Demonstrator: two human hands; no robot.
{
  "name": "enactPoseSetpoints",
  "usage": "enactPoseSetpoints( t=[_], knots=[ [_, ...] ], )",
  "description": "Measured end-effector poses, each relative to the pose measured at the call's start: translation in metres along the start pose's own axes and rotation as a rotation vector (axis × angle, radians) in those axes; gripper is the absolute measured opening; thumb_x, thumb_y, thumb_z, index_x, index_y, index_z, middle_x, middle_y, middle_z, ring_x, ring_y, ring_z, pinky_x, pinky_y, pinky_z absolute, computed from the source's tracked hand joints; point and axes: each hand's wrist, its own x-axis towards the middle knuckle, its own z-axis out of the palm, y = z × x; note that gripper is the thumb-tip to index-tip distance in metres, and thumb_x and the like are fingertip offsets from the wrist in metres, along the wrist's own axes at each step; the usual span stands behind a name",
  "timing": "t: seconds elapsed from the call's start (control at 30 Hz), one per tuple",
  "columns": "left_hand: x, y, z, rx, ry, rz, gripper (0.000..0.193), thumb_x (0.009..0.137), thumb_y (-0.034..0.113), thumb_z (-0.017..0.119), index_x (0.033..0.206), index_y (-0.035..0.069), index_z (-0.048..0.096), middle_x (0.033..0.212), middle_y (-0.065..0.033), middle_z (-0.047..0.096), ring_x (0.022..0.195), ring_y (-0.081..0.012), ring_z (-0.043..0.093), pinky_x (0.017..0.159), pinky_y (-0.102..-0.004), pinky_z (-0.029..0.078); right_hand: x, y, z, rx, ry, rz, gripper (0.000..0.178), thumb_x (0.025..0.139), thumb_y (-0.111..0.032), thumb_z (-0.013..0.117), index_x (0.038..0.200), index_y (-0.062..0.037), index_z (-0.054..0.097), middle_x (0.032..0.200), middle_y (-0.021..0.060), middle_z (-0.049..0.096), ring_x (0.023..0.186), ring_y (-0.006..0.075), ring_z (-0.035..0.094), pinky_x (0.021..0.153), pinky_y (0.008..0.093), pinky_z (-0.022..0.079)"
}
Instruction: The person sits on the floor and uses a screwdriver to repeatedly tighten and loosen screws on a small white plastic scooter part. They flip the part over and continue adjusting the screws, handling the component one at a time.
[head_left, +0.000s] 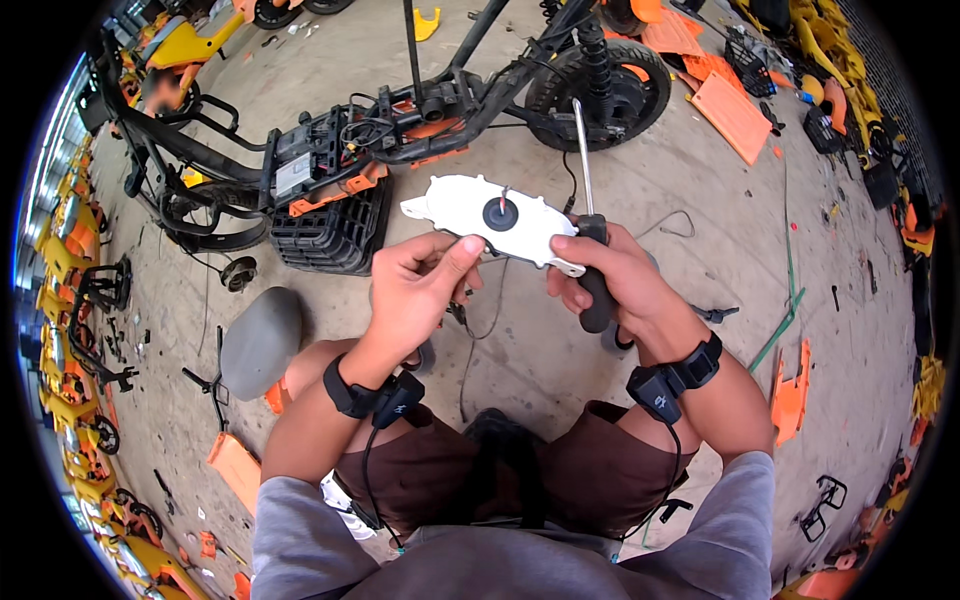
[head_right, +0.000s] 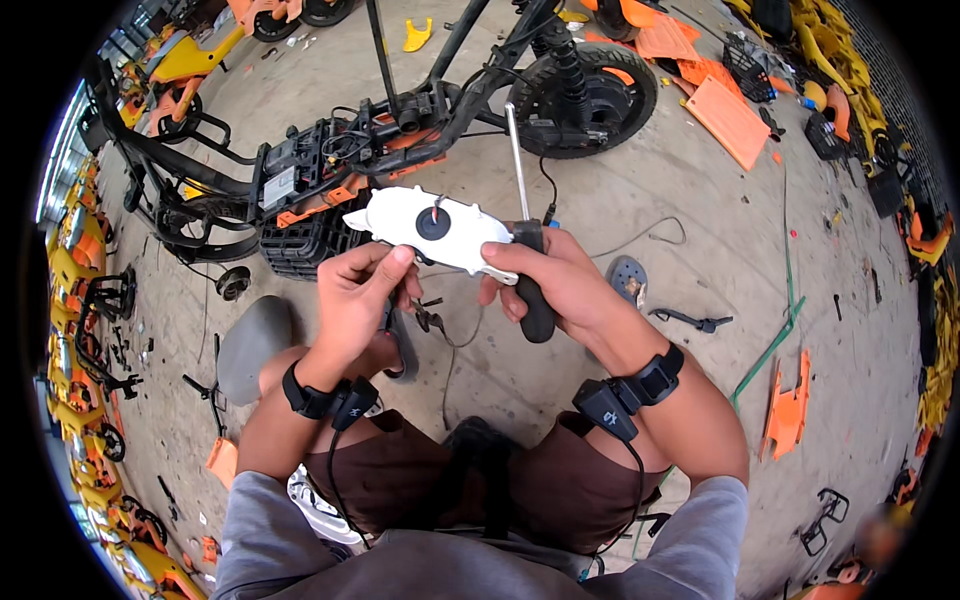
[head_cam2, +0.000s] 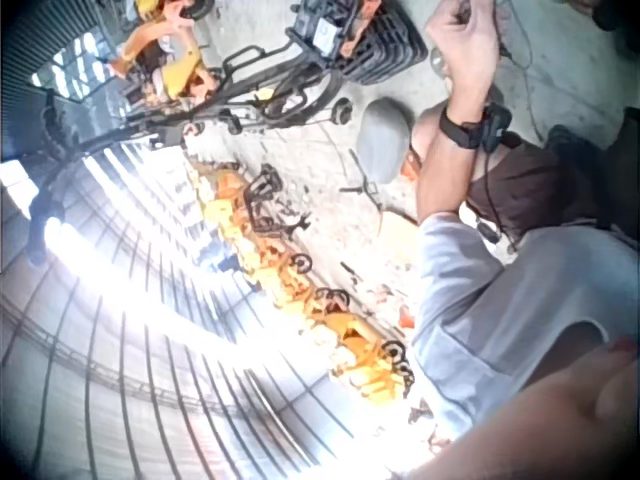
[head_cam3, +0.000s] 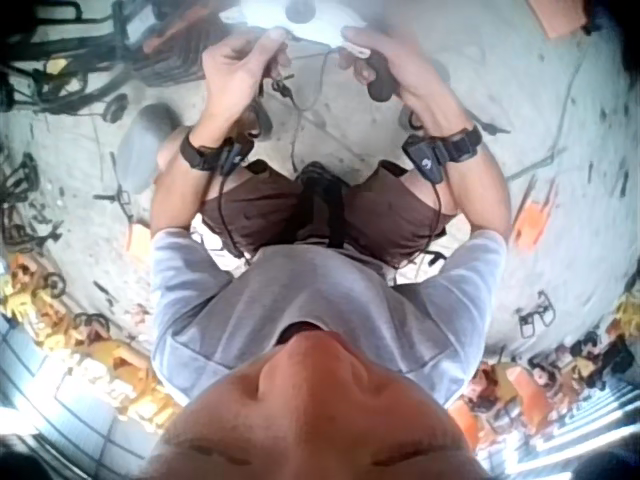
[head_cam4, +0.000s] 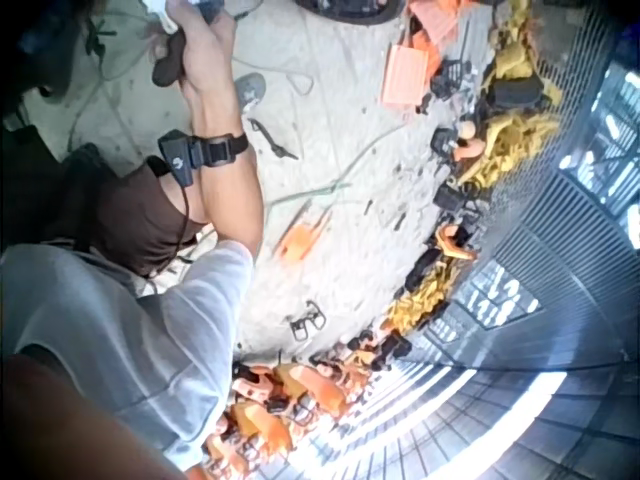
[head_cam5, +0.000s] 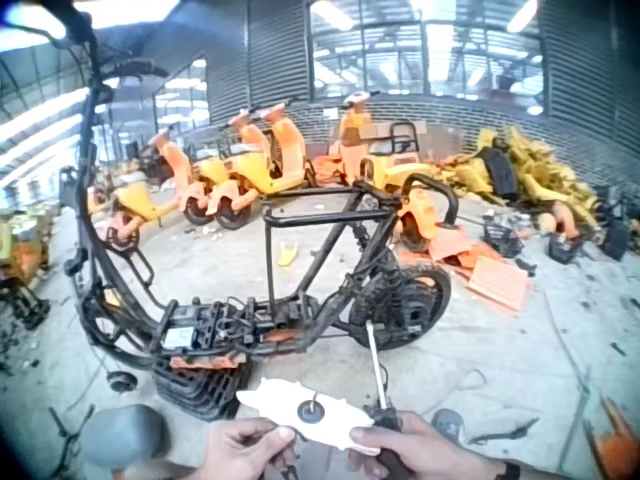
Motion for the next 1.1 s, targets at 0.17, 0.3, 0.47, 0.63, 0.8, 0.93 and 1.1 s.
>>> enactPoseSetpoints(
  t=[0.17, 0.3, 0.47, 0.63, 0.8, 0.93, 1.1],
  knots=[
    [0.002, 0.003, 0.000, -0.123, -0.036, -0.005, 0.034, 0.094, 0.027, 0.067, 0.078, -0.003, 0.069, 0.066, -0.0073, 0.067, 0.052, -0.0077, 0.056, 0.045, -0.0214, 0.041, 0.005, 0.009, 0.002, 0.152, 0.000, 0.026, 0.031, 0.092, -0.024, 0.065, 0.107, 0.0019, 0.059, 0.076, 0.0135, 0.065, 0.050, 0.0113, 0.052, 0.048, 0.0264, 0.043],
    [0.009, 0.012, 0.004, -0.128, -0.122, -0.112, 0.039, 0.099, 0.031, 0.058, 0.078, -0.001, 0.066, 0.068, -0.0085, 0.066, 0.053, -0.0129, 0.061, 0.050, -0.0238, 0.042, 0.005, 0.017, 0.000, 0.245, 0.097, 0.036, 0.031, 0.092, -0.024, 0.064, 0.108, 0.0014, 0.057, 0.077, 0.0138, 0.064, 0.051, 0.0110, 0.051, 0.049, 0.0264, 0.042],
    [0.010, 0.003, 0.002, -0.250, -0.201, -0.219, 0.041, 0.102, 0.035, 0.051, 0.084, 0.000, 0.065, 0.068, -0.0071, 0.066, 0.053, -0.0122, 0.061, 0.050, -0.0225, 0.038, 0.011, 0.024, 0.002, 0.311, 0.108, 0.052, 0.029, 0.093, -0.024, 0.064, 0.108, -0.0011, 0.057, 0.080, 0.0115, 0.064, 0.052, 0.0112, 0.048, 0.052, 0.0272, 0.041],
    [0.009, -0.016, 0.013, -0.022, -0.216, -0.106, 0.038, 0.102, 0.030, 0.051, 0.093, -0.004, 0.067, 0.075, -0.0067, 0.067, 0.063, -0.0105, 0.060, 0.058, -0.0243, 0.046, 0.015, 0.021, 0.009, 0.460, 0.160, 0.018, 0.025, 0.093, -0.024, 0.063, 0.105, -0.0036, 0.057, 0.080, 0.0093, 0.064, 0.057, 0.0109, 0.050, 0.057, 0.0286, 0.042],
    [0.018, -0.013, 0.010, -0.082, -0.198, -0.101, 0.028, 0.098, 0.021, 0.060, 0.101, -0.006, 0.065, 0.084, -0.0079, 0.068, 0.076, -0.0100, 0.060, 0.069, -0.0244, 0.048, 0.022, 0.011, 0.017, 0.355, 0.199, 0.011, 0.027, 0.088, -0.028, 0.066, 0.099, -0.0053, 0.056, 0.070, 0.0075, 0.060, 0.056, 0.0145, 0.050, 0.057, 0.0312, 0.042],
    [0.025, -0.004, 0.009, -0.081, -0.055, -0.118, 0.028, 0.091, 0.007, 0.062, 0.115, -0.008, 0.059, 0.106, -0.0107, 0.067, 0.097, -0.0157, 0.064, 0.085, -0.0296, 0.050, 0.020, 0.009, 0.016, 0.373, 0.057, 0.012, 0.022, 0.090, -0.026, 0.060, 0.096, -0.0057, 0.054, 0.059, 0.0047, 0.049, 0.052, 0.0153, 0.043, 0.056, 0.0315, 0.039],
    [0.027, -0.010, -0.002, 0.053, 0.102, 0.149, 0.035, 0.089, -0.006, 0.053, 0.124, 0.000, 0.056, 0.111, -0.0075, 0.066, 0.104, -0.0154, 0.062, 0.089, -0.0284, 0.049, 0.014, 0.014, 0.011, 0.357, -0.021, -0.017, 0.024, 0.090, -0.027, 0.059, 0.089, -0.0037, 0.057, 0.055, 0.0031, 0.045, 0.050, 0.0150, 0.042, 0.055, 0.0316, 0.039]
  ],
)
